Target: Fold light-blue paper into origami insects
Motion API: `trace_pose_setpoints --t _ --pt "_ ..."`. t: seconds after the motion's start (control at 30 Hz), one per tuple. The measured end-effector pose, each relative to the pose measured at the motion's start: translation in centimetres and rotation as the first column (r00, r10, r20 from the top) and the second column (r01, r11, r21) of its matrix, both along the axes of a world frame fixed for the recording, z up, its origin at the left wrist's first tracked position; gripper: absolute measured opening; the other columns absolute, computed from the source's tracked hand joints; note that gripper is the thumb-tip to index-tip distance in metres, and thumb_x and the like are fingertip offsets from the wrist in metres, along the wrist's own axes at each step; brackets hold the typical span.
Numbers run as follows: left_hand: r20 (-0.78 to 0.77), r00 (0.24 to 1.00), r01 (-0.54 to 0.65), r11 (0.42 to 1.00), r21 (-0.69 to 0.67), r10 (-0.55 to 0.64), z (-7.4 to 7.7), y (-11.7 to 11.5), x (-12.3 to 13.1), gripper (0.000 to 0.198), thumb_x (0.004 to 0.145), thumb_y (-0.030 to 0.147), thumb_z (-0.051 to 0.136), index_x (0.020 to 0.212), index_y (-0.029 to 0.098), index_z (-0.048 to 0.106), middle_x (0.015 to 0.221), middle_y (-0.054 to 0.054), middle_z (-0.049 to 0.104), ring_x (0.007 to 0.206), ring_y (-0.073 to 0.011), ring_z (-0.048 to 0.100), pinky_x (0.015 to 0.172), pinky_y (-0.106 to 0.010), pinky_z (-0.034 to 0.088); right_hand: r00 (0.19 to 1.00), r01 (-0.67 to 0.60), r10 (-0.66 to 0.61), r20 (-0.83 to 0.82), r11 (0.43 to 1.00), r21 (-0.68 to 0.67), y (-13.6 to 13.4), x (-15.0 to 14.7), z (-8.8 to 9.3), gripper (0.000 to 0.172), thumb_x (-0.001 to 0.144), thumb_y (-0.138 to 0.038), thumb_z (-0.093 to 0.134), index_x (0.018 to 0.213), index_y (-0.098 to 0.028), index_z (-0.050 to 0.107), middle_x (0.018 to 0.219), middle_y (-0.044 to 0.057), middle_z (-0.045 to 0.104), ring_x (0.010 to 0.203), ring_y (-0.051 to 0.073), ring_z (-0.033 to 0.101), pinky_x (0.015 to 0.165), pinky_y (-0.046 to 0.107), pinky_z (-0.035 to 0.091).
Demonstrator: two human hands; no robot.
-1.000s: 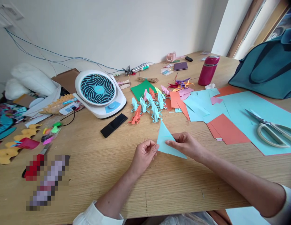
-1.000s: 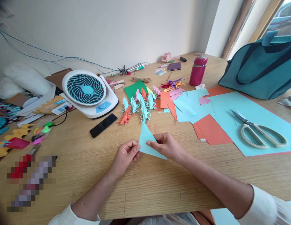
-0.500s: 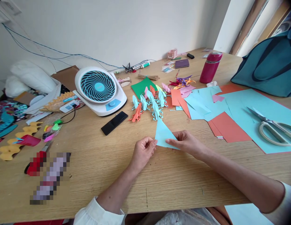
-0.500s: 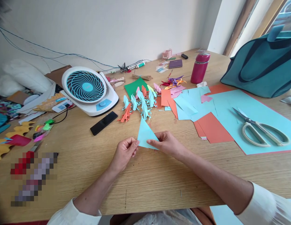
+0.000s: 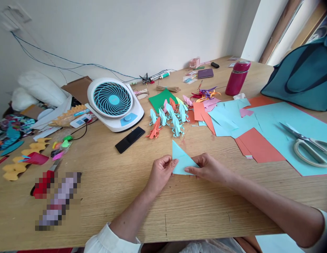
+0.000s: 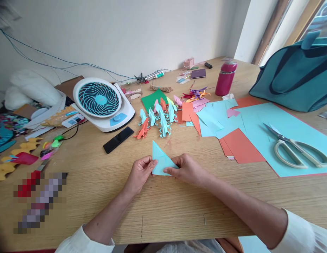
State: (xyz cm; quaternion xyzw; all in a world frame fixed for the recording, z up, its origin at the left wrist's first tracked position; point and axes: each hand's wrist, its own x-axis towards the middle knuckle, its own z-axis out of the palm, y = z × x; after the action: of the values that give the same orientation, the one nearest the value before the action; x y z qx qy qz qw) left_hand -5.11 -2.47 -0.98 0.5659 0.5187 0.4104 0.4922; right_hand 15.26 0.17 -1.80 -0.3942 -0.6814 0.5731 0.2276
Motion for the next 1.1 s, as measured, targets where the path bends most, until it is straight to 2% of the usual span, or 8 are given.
trace_pose_setpoints --t 0.1,0.27,0.4,0.6,0.77,0.9,1.0,1.1 --pt "0.091 0.995 -0.044 0.999 -0.013 0.045 0.2 0.0 0.1 0.049 0.081 0.052 0.066 0.056 0.017 0.043 0.055 0.006 0.038 0.054 -0.0074 0.035 0.053 -0.022 0.03 0.998 -0.037 0.035 0.055 0.999 0.037 -0.4 -0.1 -0.1 0.041 0.083 -0.049 0.061 0.058 -0.017 0.051 0.051 -0.004 0.049 0.046 0.007 0.036 0.043 0.022 0.023" --pt "0.245 0.962 -0.097 0.991 -0.094 0.117 0.6 -0.1 0.3 0.041 0.076 0.048 0.073 0.061 0.014 0.057 0.057 0.004 0.049 0.056 -0.0081 0.042 0.057 -0.022 0.04 0.988 -0.084 0.075 0.137 0.995 0.058 -0.8 -0.2 0.4 0.035 0.084 -0.043 0.058 0.062 -0.018 0.049 0.053 -0.005 0.044 0.048 0.008 0.035 0.044 0.023 0.022" --pt "0.284 0.936 -0.185 0.977 -0.108 0.209 0.8 -0.1 0.2 0.036 0.073 0.047 0.076 0.065 0.014 0.065 0.062 0.002 0.059 0.059 -0.0096 0.051 0.06 -0.024 0.046 0.975 -0.122 0.103 0.199 0.989 0.084 -1.1 -0.3 0.7 0.033 0.084 -0.04 0.058 0.062 -0.018 0.049 0.055 -0.005 0.039 0.05 0.008 0.032 0.045 0.024 0.022" --pt "0.342 0.878 -0.296 0.942 -0.158 0.334 1.0 0.1 0.2 0.032 0.065 0.043 0.081 0.072 0.015 0.07 0.068 0.0 0.065 0.061 -0.0094 0.056 0.059 -0.021 0.047 0.959 -0.16 0.123 0.256 0.979 0.127 -1.3 -0.4 0.5 0.035 0.084 -0.04 0.057 0.06 -0.019 0.042 0.056 -0.006 0.031 0.051 0.007 0.027 0.045 0.024 0.02" --pt "0.368 0.864 -0.308 0.939 -0.155 0.344 1.0 0.1 0.1 0.027 0.069 0.04 0.078 0.069 0.015 0.068 0.067 0.0 0.064 0.062 -0.0092 0.056 0.056 -0.019 0.047 0.952 -0.167 0.122 0.279 0.975 0.144 -1.5 -0.5 0.6 0.036 0.084 -0.039 0.057 0.059 -0.019 0.04 0.056 -0.006 0.029 0.051 0.007 0.026 0.045 0.023 0.019" --pt "0.389 0.844 -0.339 0.929 -0.146 0.369 0.9 0.3 -0.5 0.028 0.074 0.041 0.074 0.067 0.015 0.066 0.069 0.0 0.062 0.062 -0.0087 0.055 0.053 -0.017 0.045 0.948 -0.195 0.148 0.281 0.97 0.147 -1.6 -0.6 0.7 0.032 0.084 -0.039 0.056 0.062 -0.018 0.045 0.057 -0.006 0.031 0.052 0.008 0.028 0.046 0.023 0.02" --pt "0.403 0.855 -0.292 0.945 -0.15 0.328 1.1 0.4 -0.7 0.033 0.078 0.048 0.069 0.078 0.015 0.068 0.077 -0.003 0.064 0.069 -0.0115 0.058 0.054 -0.019 0.047 0.96 -0.142 0.105 0.259 0.981 0.132 -1.5 -0.6 0.8 0.034 0.084 -0.039 0.056 0.06 -0.018 0.044 0.057 -0.006 0.031 0.052 0.007 0.027 0.046 0.024 0.02" --pt "0.377 0.911 -0.119 0.982 -0.149 0.167 1.2 0.3 -0.4 0.039 0.08 0.051 0.068 0.091 0.014 0.069 0.083 -0.005 0.067 0.071 -0.013 0.059 0.059 -0.022 0.049 0.98 -0.063 0.042 0.194 0.993 0.102 -1.1 -0.6 0.7 0.038 0.084 -0.042 0.056 0.058 -0.019 0.04 0.056 -0.006 0.029 0.051 0.007 0.025 0.046 0.024 0.019"
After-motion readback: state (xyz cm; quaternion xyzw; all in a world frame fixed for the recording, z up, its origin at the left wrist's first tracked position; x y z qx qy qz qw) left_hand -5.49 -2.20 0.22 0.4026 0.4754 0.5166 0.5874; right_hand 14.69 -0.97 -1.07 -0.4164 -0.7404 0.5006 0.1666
